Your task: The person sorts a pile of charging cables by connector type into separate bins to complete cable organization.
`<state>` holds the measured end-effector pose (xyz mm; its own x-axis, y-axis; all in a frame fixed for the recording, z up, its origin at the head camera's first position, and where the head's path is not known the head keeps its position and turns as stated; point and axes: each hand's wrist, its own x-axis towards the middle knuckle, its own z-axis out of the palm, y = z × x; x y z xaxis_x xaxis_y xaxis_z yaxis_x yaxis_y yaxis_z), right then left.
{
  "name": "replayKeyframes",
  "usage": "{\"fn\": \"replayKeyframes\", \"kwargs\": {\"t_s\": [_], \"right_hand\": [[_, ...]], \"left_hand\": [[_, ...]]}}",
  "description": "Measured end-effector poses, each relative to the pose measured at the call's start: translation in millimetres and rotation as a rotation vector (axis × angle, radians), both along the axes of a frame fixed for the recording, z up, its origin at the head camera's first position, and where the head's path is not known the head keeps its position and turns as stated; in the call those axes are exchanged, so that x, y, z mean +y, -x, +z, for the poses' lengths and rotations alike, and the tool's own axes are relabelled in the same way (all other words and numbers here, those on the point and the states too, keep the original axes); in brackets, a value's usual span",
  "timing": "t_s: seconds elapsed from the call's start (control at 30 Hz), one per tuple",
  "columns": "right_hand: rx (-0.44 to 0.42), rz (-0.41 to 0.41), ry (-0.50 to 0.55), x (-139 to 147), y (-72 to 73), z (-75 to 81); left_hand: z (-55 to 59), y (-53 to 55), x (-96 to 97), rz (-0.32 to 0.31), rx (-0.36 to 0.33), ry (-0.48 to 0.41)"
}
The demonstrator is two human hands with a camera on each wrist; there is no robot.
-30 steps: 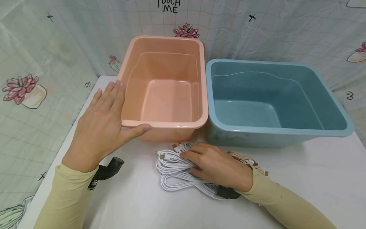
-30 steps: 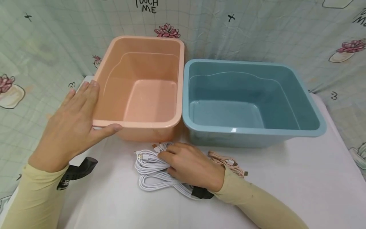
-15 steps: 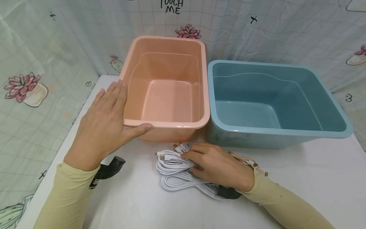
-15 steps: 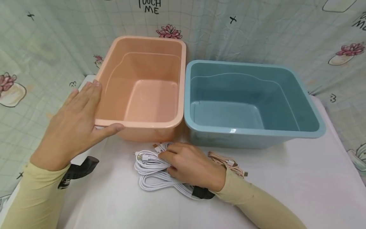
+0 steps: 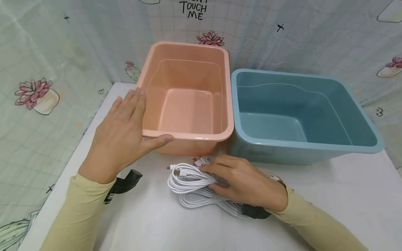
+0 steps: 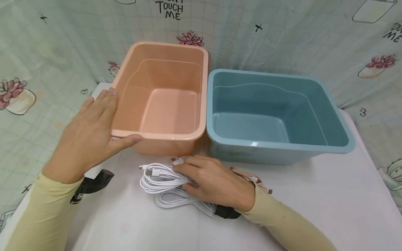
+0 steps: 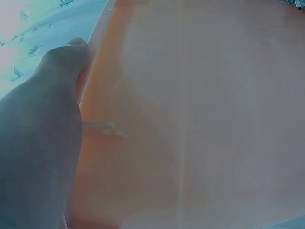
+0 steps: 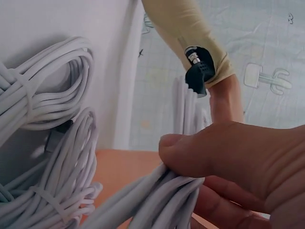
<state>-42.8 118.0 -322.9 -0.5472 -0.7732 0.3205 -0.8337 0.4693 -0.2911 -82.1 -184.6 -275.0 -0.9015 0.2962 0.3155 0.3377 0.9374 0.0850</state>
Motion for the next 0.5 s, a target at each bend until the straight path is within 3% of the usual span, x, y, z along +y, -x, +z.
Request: {"fn": "replayKeyframes", "kwargs": {"t_s": [0.2, 0.5], "right_hand": [[0.035, 0.056, 0.041, -0.4, 1.9, 6.7], [-0.142, 0.071, 0.162, 1.5, 1.6, 19.9]], "left_hand": [[-0.4, 0.0, 0.9, 0.009, -0.002, 0.000], [-1.9, 0.0, 0.7, 0.004, 0.013, -0.009]]}}
